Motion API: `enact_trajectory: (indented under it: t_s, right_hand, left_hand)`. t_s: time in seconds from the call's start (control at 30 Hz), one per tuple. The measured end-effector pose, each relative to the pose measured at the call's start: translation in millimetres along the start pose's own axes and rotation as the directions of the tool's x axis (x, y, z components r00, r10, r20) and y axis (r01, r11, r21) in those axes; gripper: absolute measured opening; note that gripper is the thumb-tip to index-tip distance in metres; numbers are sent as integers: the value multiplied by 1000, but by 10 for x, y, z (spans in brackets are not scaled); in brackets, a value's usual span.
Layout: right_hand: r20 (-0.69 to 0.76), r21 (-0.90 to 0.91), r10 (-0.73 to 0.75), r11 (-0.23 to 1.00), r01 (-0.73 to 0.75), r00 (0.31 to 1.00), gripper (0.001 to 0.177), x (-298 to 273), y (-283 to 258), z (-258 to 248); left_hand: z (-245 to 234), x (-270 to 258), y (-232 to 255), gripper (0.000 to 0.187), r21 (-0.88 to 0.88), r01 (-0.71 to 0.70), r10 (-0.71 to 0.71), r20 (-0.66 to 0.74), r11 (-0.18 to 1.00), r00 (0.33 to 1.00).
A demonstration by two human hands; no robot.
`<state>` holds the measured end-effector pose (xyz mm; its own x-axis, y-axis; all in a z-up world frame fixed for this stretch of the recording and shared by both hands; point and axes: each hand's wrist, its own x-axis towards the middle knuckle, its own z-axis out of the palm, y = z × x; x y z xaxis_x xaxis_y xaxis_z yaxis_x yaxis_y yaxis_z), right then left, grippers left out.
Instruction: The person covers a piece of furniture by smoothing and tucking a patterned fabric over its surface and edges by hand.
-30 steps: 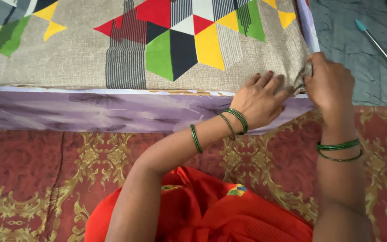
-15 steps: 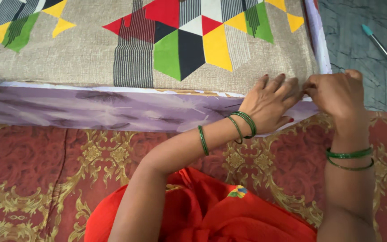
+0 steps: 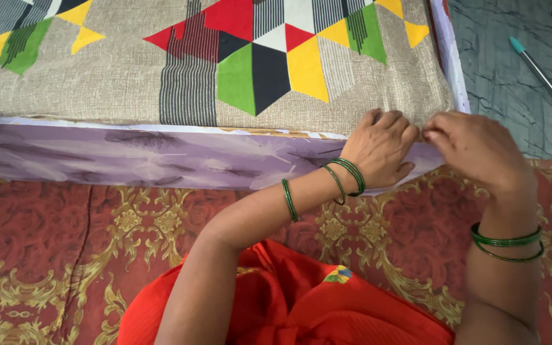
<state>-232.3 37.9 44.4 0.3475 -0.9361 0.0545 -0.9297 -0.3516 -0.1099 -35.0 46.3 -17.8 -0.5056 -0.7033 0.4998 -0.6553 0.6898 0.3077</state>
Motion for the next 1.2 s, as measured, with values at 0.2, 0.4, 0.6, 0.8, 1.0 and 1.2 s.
enact_trajectory:
  t_s: [0.2,0.4,0.6,0.8,1.0,1.2]
  right_hand:
    - [52,21,-80,997,79,995,32,59,68,124]
    - [5,-7,-137,991,137,991,37,49,-18,101]
    - [-174,-108,-203,977,186,964,33,-34,-353,-10]
    - [-104,82,-309,945,317,945,29,118,-525,129]
    - [-39,102,-253,961,256,967,30,167,-573,115]
    - [7,-122,-213,970,212,977,26,186,-799,76]
  left_hand:
    - [40,-20,-3,54,-32,10,-11,-36,999,999]
    - [-43,-27,-45,60,-83,-29,25,-48,996,999]
    - [-391,-173,-145,33,154,57,-62,28,986,998]
    - [-554,-419,-358,32,115,147,-156,76,982,985]
    - [-431,-435,-491,32,43,81,-83,41,996,996]
    - [-469,-516,-534,33,-14,38,-37,31,999,999]
